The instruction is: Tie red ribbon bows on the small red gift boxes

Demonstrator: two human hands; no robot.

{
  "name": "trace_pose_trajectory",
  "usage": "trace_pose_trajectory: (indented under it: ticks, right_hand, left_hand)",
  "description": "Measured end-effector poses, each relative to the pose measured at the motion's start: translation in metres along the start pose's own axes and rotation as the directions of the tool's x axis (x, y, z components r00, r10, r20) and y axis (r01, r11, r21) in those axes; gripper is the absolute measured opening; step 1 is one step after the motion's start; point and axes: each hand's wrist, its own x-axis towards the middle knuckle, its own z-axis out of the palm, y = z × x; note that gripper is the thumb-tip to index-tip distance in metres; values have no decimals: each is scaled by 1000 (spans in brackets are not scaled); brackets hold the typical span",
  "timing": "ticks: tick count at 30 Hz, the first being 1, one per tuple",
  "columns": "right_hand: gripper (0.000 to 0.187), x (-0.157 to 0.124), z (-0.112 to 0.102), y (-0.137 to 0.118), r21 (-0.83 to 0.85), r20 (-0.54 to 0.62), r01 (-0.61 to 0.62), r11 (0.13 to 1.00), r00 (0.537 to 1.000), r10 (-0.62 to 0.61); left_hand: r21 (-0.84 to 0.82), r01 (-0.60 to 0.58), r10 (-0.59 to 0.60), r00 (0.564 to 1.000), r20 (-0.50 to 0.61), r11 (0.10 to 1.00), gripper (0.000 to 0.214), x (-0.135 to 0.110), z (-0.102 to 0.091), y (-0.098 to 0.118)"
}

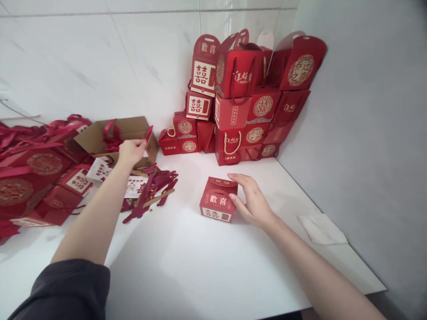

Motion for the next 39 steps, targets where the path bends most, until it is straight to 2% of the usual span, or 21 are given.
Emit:
trace_pose_trajectory:
  ticks: [2,4,5,7,8,10,12,14,16,19,22,25,27,29,30,33,35,39]
  right_hand:
    - [49,0,0,0,-3,-19,-2,1000,1000,2]
    - [48,1,-1,0,-10,-44,3,1000,999,-4]
    - [47,1,-1,-1,-14,-59,8,1000,998,-9]
    - [45,1,-2,-2,-20,-93,22,1000,995,-23]
    - [44,2,-2,-3,-19,-108,31,999,994,-33]
    - [39,2,-4,-8,-3,-131,49,999,990,-49]
    - [31,3,-7,-14,45,-126,76,996,990,-70]
    - [24,4,-11,-24,132,-78,107,985,992,-97]
    - [24,6,-15,-33,245,4,107,964,994,-111]
    - [33,6,-17,-45,405,110,3,914,993,-52]
    - [34,4,-12,-49,554,159,-161,817,984,85]
    - [28,2,-6,-48,686,128,-296,665,948,290]
    - [23,2,-3,-46,745,69,-334,577,900,431]
    - [17,3,-1,-42,783,24,-354,511,838,545]
    - [15,5,-2,-40,805,19,-365,468,804,594]
    - [15,10,-7,-33,893,64,-359,272,699,712]
    - [16,14,-12,-28,932,111,-330,152,655,747]
    - [13,19,-23,-12,958,141,-284,45,599,788]
  left_hand:
    - [-60,-24,12,979,-203,998,42,-9,-1,11]
    - [-227,-154,65,932,-358,962,34,-22,-6,31]
    - [-352,-254,105,914,-391,901,30,-31,-9,44]
    - [-548,-356,146,910,-389,757,35,-54,-16,72]
    - [-632,-355,158,925,-347,689,42,-67,-18,86]
    - [-758,-276,163,961,-223,591,39,-96,-17,111]
    - [-810,-159,175,982,-71,565,33,-122,-9,130]
    - [-827,-53,223,971,88,560,28,-143,3,142]
    - [-827,-4,280,942,186,562,24,-158,18,149]
    - [-836,-1,339,914,221,549,18,-172,38,155]
    - [-867,-3,347,917,195,497,15,-179,52,156]
    - [-886,13,320,930,181,464,18,-181,61,153]
    - [-878,73,310,919,243,473,25,-181,64,150]
    - [-835,164,319,872,372,524,33,-181,65,149]
    - [-799,209,323,834,446,563,35,-180,64,149]
    - [-671,313,327,687,649,673,30,-180,56,151]
    - [-615,317,361,587,725,722,22,-180,49,153]
    - [-558,306,434,387,813,772,23,-187,44,153]
